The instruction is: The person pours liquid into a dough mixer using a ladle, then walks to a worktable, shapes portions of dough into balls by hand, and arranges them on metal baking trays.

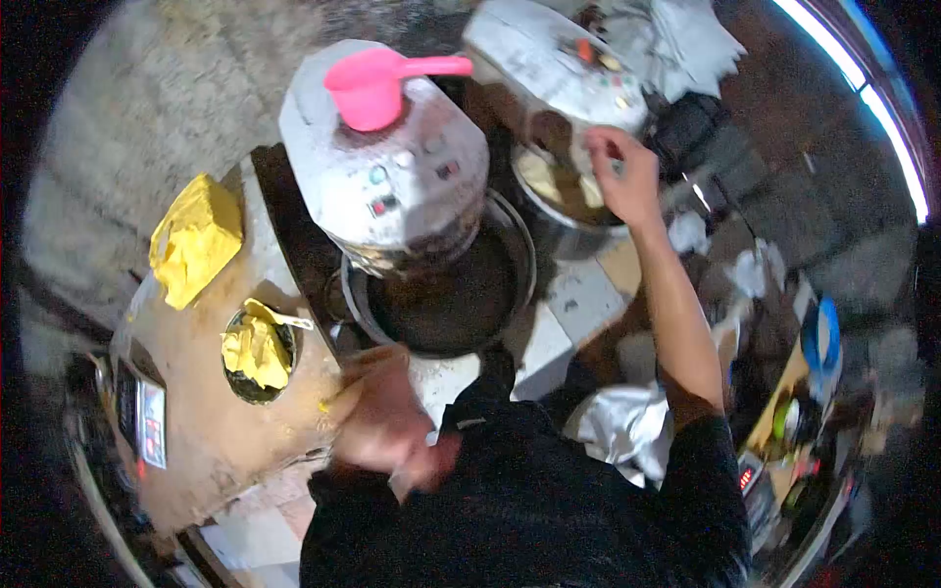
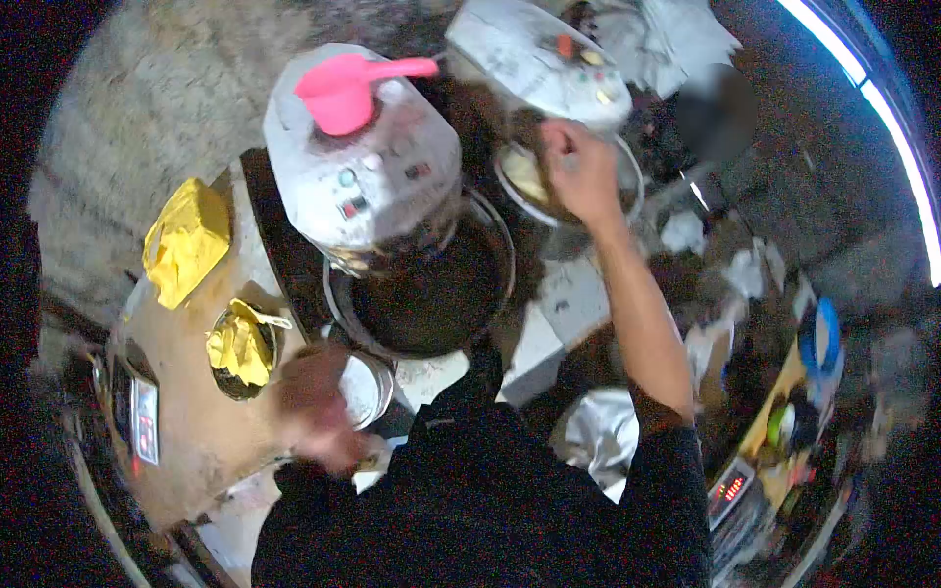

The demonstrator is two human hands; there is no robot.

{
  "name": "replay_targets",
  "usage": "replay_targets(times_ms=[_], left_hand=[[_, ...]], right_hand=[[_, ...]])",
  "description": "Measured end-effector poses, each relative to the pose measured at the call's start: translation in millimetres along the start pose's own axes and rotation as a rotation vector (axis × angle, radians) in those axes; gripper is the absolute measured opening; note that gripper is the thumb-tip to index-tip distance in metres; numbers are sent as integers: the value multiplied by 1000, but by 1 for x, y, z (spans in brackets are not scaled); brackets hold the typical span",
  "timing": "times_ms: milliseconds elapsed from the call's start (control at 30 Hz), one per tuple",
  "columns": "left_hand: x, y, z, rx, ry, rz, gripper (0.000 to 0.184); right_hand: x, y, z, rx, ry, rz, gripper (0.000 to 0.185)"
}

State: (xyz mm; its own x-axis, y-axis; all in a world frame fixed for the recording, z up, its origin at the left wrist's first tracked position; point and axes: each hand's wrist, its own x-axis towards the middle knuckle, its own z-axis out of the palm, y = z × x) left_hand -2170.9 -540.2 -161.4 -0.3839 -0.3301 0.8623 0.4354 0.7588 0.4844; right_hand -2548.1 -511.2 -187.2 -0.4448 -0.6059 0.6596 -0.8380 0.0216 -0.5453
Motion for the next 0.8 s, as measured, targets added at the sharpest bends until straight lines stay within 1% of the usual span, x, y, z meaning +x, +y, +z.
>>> replay_targets(times_ms=[33,67,100,133,167,200,233,267,300,333,367,433,500,567,600,633,700,767,800], left_hand=[[-27,-36,11,220,-99,-231,14],[-61,-68,24,273,-151,-394,17],[-108,-100,39,301,-105,-616,12],[-138,-116,47,353,-68,-770,10],[-167,-125,52,374,-32,-785,10],[-192,-131,52,523,32,-802,12],[-211,-135,56,672,90,-822,15],[-224,-139,62,694,109,-840,15],[-234,-140,66,822,195,-895,17],[-245,-140,69,953,282,-944,19],[-255,-137,74,890,342,-1231,19],[-265,-135,85,860,488,-1154,18],[-290,-127,100,855,509,-1206,17],[-309,-119,122,879,622,-1315,17],[-318,-115,137,954,661,-1381,21],[-329,-106,150,915,639,-1685,24],[-394,-100,189,1040,630,-1724,29],[-426,-85,222,982,546,-1844,33],[-425,-79,237,917,348,-1946,35]], right_hand=[[38,-1,32,162,-69,-86,19],[72,-18,61,163,-119,-126,18],[98,-35,84,162,-177,-159,17],[119,-40,108,183,-209,-179,17],[146,-43,134,84,-266,-271,19],[175,-44,157,-15,-313,-367,23],[199,-39,181,9,-332,-387,23],[220,-32,207,-107,-476,-405,29],[231,-34,222,-225,-618,-422,37],[242,-33,232,-221,-748,-297,47],[256,-32,245,-112,-947,-127,47],[250,-40,241,260,-1255,360,50],[246,-31,255,269,-1276,350,52],[248,-25,252,341,-1265,290,51],[245,-25,257,300,-1214,289,52],[245,-21,257,320,-1225,283,52],[248,-15,244,298,-1225,108,54],[255,-6,222,308,-1269,117,54],[260,-2,204,345,-1270,81,53]])
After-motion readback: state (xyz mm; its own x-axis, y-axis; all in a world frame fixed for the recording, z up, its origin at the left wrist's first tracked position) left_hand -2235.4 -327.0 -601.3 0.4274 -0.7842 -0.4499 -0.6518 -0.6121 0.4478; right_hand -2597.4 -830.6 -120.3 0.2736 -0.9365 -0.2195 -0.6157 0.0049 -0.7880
